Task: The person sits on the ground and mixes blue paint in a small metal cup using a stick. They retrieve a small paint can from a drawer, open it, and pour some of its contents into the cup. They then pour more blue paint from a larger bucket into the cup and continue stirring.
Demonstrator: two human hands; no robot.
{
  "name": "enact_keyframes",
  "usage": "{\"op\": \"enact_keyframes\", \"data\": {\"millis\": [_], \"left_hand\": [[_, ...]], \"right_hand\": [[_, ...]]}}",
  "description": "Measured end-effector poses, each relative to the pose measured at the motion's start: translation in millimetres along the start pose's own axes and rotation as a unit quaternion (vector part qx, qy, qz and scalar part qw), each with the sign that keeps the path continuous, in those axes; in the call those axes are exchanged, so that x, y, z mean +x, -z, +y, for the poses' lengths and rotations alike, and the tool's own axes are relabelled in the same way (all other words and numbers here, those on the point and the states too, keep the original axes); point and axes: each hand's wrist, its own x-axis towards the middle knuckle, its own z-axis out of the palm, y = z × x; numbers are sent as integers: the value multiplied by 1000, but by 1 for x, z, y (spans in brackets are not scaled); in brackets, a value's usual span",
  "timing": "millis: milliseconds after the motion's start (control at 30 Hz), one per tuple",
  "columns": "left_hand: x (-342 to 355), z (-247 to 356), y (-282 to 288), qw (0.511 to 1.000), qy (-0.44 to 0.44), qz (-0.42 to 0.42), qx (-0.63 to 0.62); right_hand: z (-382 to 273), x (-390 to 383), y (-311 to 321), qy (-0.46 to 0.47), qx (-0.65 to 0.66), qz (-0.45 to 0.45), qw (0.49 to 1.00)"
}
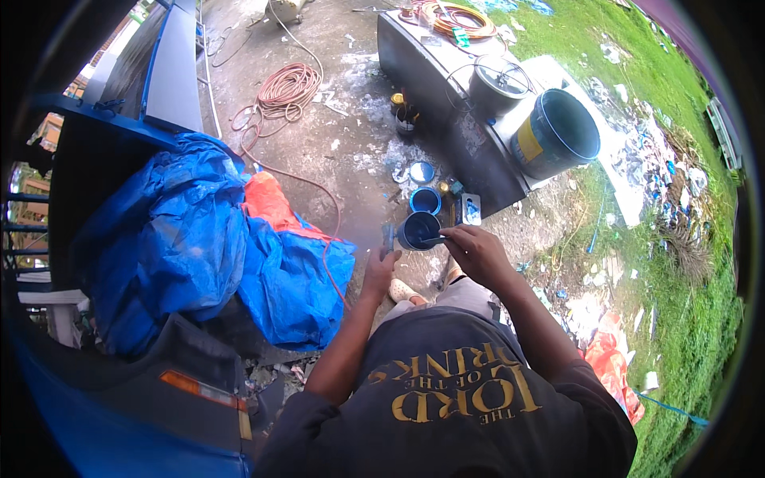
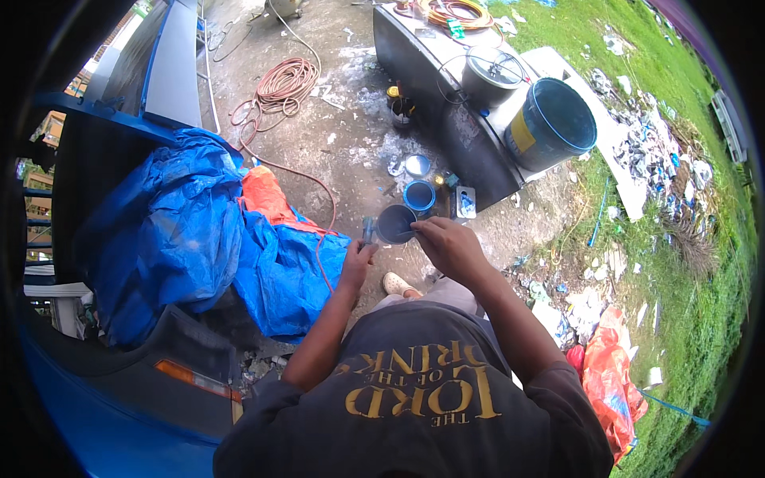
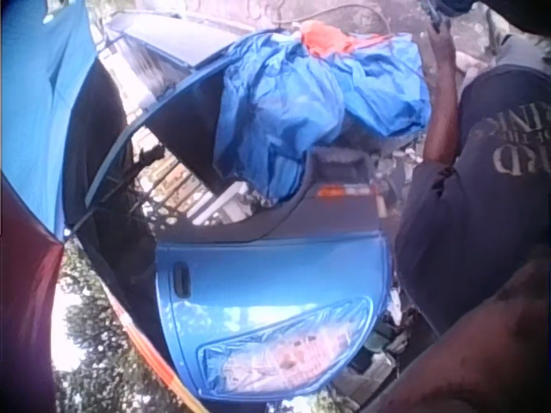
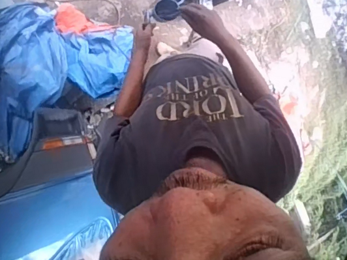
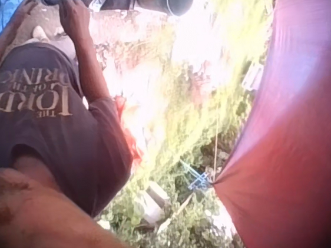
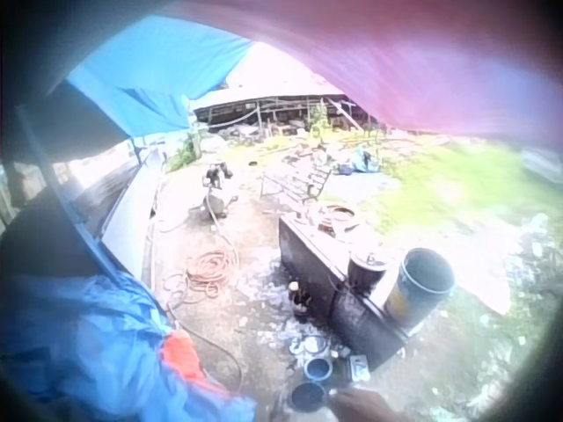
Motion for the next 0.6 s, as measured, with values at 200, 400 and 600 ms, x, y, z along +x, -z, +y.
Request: {"op": "enact_keyframes", "data": {"millis": [200, 400, 600], "left_hand": [[0, -8, -8, 999, 20, -28, -28], [-3, -15, -3, 999, 12, -37, -36], [-6, -9, -4, 997, 21, -54, -51]], "right_hand": [[4, 5, -12, 24, -1, 16, 1000], [-2, 14, 7, 5, -55, -30, 998], [0, 11, 4, 27, -5, -47, 999]]}}
